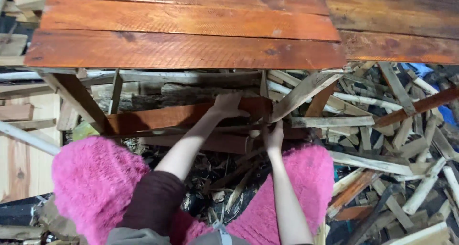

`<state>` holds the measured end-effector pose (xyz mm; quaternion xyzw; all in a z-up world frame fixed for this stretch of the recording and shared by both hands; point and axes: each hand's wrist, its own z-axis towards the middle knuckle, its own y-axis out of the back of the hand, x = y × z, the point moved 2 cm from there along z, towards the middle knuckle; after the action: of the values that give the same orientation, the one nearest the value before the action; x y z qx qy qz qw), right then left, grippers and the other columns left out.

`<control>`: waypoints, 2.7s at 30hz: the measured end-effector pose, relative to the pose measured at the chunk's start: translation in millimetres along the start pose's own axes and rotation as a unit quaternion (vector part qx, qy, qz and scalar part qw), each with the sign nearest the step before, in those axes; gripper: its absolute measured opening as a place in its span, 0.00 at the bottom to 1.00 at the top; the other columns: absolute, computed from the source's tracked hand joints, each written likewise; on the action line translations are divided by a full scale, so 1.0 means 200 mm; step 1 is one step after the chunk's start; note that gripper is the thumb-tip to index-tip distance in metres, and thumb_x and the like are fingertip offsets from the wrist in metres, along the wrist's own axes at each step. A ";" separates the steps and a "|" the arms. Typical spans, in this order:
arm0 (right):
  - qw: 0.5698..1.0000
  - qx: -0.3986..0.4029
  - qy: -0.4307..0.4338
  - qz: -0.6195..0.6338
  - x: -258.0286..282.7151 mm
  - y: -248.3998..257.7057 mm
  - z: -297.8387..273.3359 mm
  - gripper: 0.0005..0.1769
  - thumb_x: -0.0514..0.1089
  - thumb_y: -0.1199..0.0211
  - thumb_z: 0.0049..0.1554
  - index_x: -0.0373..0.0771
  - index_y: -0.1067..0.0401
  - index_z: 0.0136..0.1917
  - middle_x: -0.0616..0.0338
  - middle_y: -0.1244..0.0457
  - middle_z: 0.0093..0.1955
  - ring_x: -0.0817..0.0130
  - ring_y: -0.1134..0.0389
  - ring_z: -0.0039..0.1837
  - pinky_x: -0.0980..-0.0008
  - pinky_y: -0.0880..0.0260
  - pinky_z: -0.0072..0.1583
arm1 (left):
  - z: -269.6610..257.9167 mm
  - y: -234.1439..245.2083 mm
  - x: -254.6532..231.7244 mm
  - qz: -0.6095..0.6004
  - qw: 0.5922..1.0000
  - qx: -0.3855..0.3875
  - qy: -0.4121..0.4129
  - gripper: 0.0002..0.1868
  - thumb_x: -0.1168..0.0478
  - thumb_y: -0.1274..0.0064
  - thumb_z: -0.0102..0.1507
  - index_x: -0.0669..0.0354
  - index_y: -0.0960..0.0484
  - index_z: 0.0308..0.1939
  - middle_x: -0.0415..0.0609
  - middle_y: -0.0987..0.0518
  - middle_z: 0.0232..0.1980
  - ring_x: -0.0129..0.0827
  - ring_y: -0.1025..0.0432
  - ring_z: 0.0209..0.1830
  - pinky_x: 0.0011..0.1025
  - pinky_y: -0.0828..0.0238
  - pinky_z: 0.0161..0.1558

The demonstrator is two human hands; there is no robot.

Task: Dismantling a wooden frame with a hammer and sawing a piece of wood on the floor

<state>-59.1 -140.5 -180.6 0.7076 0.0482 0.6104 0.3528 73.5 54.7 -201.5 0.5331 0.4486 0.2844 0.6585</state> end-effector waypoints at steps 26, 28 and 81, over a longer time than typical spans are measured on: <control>0.989 0.008 0.015 0.144 -0.10 -0.08 0.04 0.42 0.36 0.22 0.49 0.36 0.45 0.68 0.34 0.37 0.64 0.38 0.32 0.62 0.47 0.27 0.59 | -0.21 0.23 -0.14 -0.071 0.996 -0.047 -0.005 0.38 0.26 0.41 0.56 0.52 0.16 0.54 0.50 0.15 0.42 0.44 0.18 0.43 0.36 0.21 0.41; 0.989 0.006 0.018 0.146 -0.09 -0.10 0.03 0.41 0.36 0.22 0.48 0.36 0.45 0.67 0.33 0.37 0.64 0.36 0.33 0.63 0.45 0.27 0.60 | -0.21 0.24 -0.15 -0.064 0.997 -0.036 0.001 0.38 0.27 0.41 0.57 0.51 0.17 0.57 0.51 0.15 0.44 0.44 0.18 0.45 0.36 0.21 0.43; 0.831 0.191 0.449 -0.267 0.26 -0.25 0.07 0.56 0.42 0.38 0.47 0.38 0.57 0.84 0.42 0.58 0.82 0.45 0.66 0.85 0.43 0.68 0.80 | -0.87 0.38 0.13 0.182 0.977 -0.082 0.070 0.69 0.12 0.76 0.54 0.62 0.58 0.82 0.60 0.34 0.70 0.47 0.41 0.74 0.46 0.59 0.80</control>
<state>-14.2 -83.0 -164.9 0.3685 0.5045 0.7212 0.2993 -63.7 175.0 -141.8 0.5288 0.3642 0.4721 0.6040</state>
